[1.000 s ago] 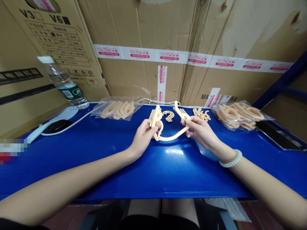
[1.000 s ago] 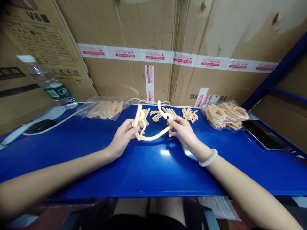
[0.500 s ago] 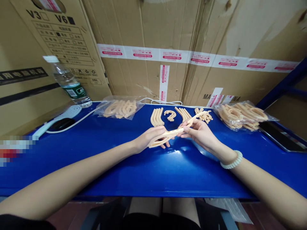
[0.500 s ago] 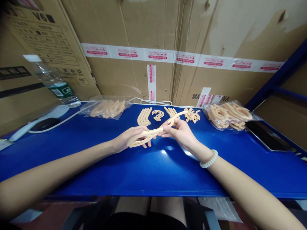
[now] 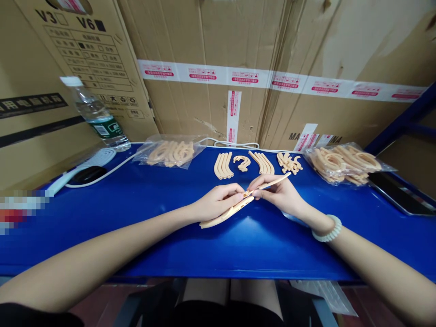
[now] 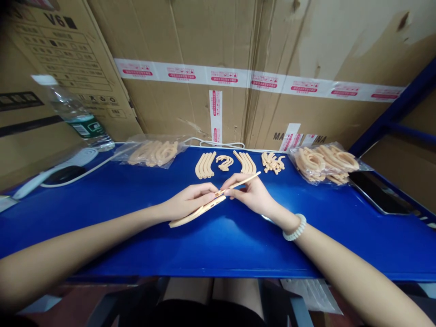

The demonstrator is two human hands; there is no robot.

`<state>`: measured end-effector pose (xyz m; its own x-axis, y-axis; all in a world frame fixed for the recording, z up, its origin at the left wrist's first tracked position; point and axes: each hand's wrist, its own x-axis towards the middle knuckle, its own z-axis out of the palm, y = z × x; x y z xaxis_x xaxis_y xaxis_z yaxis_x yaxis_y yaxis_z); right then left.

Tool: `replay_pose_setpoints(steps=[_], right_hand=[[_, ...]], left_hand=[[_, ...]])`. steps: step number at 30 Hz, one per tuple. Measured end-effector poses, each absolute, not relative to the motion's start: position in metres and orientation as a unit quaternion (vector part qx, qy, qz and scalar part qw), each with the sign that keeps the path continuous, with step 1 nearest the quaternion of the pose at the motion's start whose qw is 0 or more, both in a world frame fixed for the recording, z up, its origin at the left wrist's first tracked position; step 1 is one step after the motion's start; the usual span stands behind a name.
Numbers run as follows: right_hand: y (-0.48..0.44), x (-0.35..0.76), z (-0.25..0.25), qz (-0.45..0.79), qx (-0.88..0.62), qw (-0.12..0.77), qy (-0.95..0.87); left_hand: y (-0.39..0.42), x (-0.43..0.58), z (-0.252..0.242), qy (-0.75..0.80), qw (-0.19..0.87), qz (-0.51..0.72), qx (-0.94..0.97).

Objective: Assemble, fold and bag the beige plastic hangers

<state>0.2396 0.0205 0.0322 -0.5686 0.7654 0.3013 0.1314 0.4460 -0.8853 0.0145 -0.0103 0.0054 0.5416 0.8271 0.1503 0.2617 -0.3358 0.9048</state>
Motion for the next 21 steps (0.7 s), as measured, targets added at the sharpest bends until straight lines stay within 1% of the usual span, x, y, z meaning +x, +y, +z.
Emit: replay_pose_setpoints(steps=[5, 12, 21], right_hand=[[0.0180, 0.2393, 0.0339, 0.369, -0.269, 0.366, -0.811], [0.0149, 0.2379, 0.0339, 0.336, -0.265, 0.363, -0.828], [0.0145, 0.2448, 0.0319, 0.166, -0.154, 0.346, -0.911]], left_hand=[[-0.0134, 0.0154, 0.0104, 0.357, 0.415, 0.309, 0.778], [-0.0140, 0.0146, 0.0156, 0.361, 0.383, 0.282, 0.802], [-0.0107, 0.0131, 0.0137, 0.349, 0.331, 0.261, 0.837]])
